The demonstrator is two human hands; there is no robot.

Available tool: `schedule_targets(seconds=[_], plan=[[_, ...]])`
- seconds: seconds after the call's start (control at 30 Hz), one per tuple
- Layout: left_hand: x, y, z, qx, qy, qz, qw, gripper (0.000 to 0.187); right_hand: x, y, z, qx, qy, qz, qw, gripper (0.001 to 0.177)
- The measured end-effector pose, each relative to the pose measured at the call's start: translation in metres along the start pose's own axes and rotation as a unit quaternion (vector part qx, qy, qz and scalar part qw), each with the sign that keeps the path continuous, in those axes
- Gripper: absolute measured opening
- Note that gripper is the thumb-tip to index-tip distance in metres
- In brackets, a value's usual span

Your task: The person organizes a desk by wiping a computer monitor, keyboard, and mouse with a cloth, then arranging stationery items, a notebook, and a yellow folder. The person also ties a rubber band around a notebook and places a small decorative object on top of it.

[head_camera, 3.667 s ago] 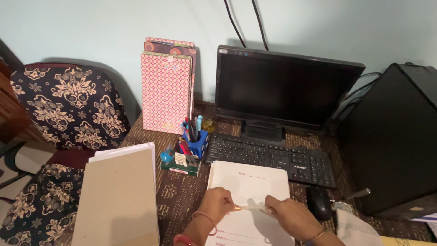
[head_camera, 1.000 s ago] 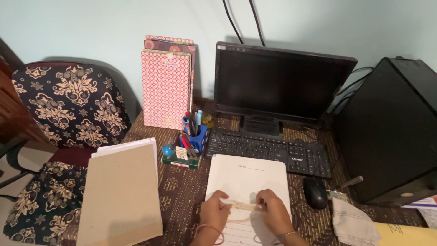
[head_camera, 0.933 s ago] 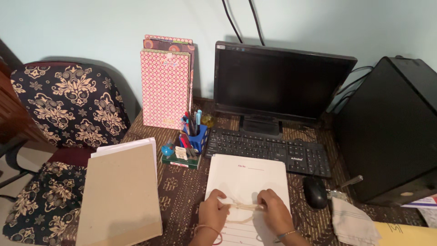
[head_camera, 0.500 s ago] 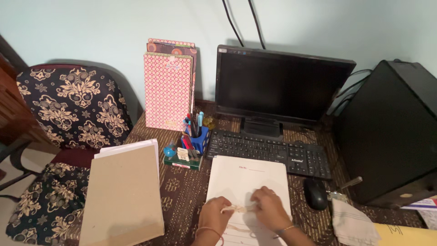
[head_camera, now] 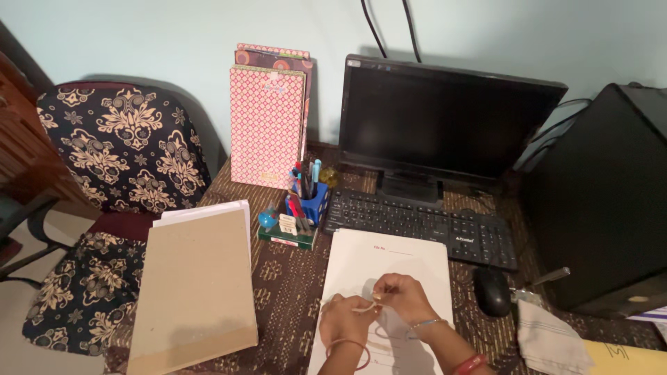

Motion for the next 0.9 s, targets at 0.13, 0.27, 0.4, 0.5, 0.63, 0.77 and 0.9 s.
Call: schedule_targets(seconds=[0.13, 0.27, 0.4, 0.5, 0.63, 0.77, 0.9], plan=[[-0.003, -0.006, 0.006, -0.015, -0.030, -0.003, 0.999, 0.024, 0.004, -0.004, 0.012, -0.052, -0.014, -0.009, 0.998, 0.001], [-0.006, -0.010, 0.013, -0.010, -0.065, -0.031, 0.997, 0.024, -0.006, 0.000, 0.017, -0.122, -0.092, -0.057, 0.987, 0.003], [-0.011, -0.013, 0.020, 0.006, -0.075, -0.006, 0.997, 0.022, -0.011, 0.015, 0.010, 0.014, 0.023, -0.053, 0.998, 0.015], [-0.012, -0.010, 0.026, 0.028, -0.094, -0.006, 0.995, 0.020, 0.000, 0.019, 0.001, 0.141, 0.029, 0.045, 0.988, 0.031], [-0.018, -0.006, 0.027, 0.049, -0.088, 0.036, 0.994, 0.026, 0.015, 0.014, -0.008, 0.192, 0.006, 0.026, 0.981, 0.024], [-0.023, 0.002, 0.021, 0.016, 0.000, 0.080, 0.997, 0.037, 0.018, 0.009, 0.000, 0.308, 0.108, -0.018, 0.945, 0.014], [-0.016, 0.003, 0.015, 0.022, 0.038, 0.000, 0.999, 0.033, 0.026, 0.011, 0.005, 0.410, 0.112, -0.051, 0.904, 0.008]])
Point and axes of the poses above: each hand's wrist, its own x-axis away from the middle knuckle, its own y-axis out of the back of the hand, z = x × y, the point moved 1 cm from there along -x, towards the middle knuckle, and after that the axes turned 5 degrees about z, right-handed, at the moved point
